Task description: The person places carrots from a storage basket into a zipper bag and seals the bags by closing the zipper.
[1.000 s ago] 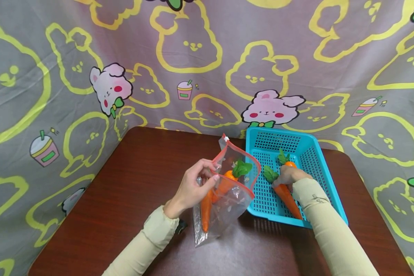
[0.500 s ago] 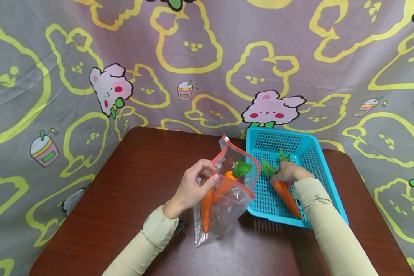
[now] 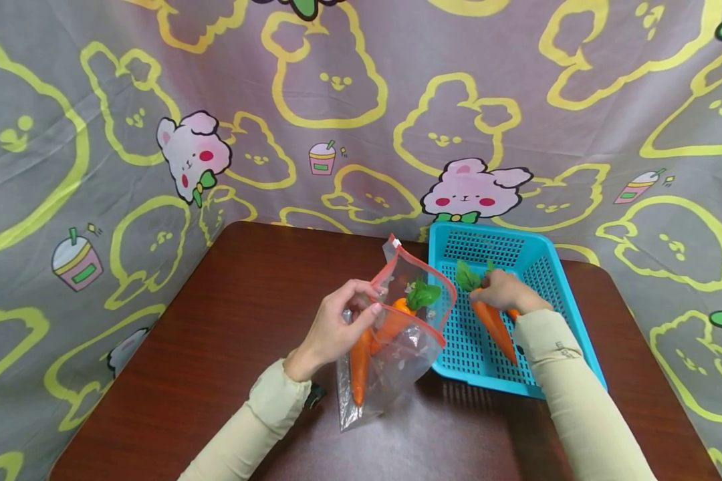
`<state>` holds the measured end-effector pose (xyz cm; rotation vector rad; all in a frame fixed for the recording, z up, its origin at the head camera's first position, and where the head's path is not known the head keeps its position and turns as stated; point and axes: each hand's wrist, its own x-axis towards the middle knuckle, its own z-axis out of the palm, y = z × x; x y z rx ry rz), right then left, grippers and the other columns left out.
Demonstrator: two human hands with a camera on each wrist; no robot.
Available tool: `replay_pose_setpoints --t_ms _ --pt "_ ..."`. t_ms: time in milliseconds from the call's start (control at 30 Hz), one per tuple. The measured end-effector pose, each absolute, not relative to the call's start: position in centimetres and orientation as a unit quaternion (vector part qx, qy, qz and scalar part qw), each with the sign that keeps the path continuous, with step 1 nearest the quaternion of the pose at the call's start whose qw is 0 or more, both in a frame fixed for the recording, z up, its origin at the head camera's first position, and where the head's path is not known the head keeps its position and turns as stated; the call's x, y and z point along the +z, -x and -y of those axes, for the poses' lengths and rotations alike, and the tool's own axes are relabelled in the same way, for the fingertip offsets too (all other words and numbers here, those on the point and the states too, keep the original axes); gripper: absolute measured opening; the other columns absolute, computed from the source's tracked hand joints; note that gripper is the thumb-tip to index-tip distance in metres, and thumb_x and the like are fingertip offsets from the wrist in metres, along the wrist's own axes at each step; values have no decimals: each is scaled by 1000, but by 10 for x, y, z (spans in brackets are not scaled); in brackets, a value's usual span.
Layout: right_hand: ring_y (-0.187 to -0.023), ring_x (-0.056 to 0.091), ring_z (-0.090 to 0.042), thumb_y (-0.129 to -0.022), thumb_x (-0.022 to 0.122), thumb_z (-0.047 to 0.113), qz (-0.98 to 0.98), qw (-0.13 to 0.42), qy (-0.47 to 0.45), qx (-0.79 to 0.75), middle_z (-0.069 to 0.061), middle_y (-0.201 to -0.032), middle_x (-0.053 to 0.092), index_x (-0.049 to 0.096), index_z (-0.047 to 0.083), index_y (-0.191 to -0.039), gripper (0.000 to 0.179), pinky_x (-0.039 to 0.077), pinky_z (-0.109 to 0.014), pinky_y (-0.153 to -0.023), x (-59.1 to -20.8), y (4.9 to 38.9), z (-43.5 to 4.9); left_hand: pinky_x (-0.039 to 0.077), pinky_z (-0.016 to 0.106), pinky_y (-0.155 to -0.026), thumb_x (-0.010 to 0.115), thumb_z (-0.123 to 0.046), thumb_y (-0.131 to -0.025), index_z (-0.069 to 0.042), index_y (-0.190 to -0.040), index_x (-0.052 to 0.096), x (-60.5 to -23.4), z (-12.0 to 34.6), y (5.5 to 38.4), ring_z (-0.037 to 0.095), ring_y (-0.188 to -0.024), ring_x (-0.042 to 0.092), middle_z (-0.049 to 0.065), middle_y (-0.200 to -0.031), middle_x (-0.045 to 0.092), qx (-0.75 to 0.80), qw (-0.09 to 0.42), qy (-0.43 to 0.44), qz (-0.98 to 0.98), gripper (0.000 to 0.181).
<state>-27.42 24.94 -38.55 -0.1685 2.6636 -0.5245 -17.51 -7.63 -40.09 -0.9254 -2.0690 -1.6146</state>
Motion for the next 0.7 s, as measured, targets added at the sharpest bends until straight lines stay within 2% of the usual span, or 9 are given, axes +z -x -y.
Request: replay_pose_setpoints --t_ms 200,400,467,600,700 --pt "-98 58 -36 -93 57 37 -962 176 61 -198 -35 -125 53 45 -15 -130 65 52 -49 -82 -379 272 -247 42 25 -49 64 -2 -89 -3 -110 60 -401 77 174 10 -58 49 16 -108 68 -572 171 337 728 21" --pt "-87 60 -29 -93 55 38 -965 143 56 -212 -31 -118 58 46 -13 -128 62 52 -42 -76 -373 269 -247 40 25 -48 64 -3 -89 -4 -111 62 -401 77 175 10 -57 46 16 -107 69 -568 171 339 730 22" --pt "-89 60 -30 -93 55 39 -966 133 52 -217 -31 -119 57 45 -12 -129 63 52 -43 -77 -372 269 -247 41 25 -48 64 -3 -89 -3 -111 62 -401 77 175 10 -57 47 15 -107 69 -567 172 340 730 22" --pt "-98 59 -36 -94 53 43 -967 117 49 -223 -33 -126 53 44 -11 -131 66 51 -48 -82 -368 269 -246 46 26 -53 65 0 -88 -2 -109 62 -401 76 174 14 -61 56 17 -109 70 -570 163 338 731 21" --pt "-92 61 -33 -94 53 44 -966 106 45 -232 -32 -122 56 46 -10 -129 65 52 -44 -78 -365 269 -245 53 29 -60 64 3 -87 0 -107 61 -398 75 172 22 -69 65 20 -110 69 -571 150 338 733 20"
